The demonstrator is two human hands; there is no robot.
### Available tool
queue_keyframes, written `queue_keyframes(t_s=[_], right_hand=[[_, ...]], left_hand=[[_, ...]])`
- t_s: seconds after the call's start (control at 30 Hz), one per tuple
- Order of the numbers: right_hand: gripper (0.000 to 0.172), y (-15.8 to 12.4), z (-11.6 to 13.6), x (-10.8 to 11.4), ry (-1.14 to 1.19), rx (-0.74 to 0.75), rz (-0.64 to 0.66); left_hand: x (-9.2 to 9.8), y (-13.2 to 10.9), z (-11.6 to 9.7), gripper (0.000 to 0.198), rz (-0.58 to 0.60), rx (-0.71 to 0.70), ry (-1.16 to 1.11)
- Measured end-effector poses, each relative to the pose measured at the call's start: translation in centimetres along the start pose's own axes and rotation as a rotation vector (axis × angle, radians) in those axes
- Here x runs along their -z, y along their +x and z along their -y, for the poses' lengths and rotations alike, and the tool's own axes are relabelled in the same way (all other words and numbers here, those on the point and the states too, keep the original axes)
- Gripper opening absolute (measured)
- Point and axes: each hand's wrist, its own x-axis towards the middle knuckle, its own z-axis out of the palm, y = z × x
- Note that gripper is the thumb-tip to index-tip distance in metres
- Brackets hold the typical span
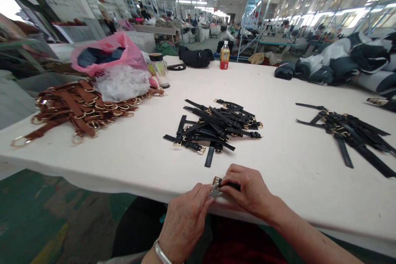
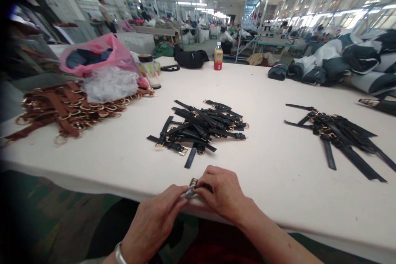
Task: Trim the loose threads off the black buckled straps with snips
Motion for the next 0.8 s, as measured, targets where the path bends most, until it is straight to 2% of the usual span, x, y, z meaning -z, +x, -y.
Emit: queue_keyframes(t_s=[0.27, 0.57, 0.8], right_hand=[[0.018, 0.4, -0.1, -0.8, -0.024, -0.032, 0.028], [0.018, 1.2, 0.2, -0.7, -0.066, -0.137, 0.074], [0.014, 1.3, 0.4, -0.6, -0.062, -0.162, 0.065]], left_hand=[[-0.3, -0.1, 0.2, 0.019, 0.014, -0.019, -0.008], [-0.3, 0.4, 0.1, 0.020, 0.023, -0.051, 0.052], [-0.9, 0.1, 0.6, 0.025, -0.076, -0.119, 0.136]])
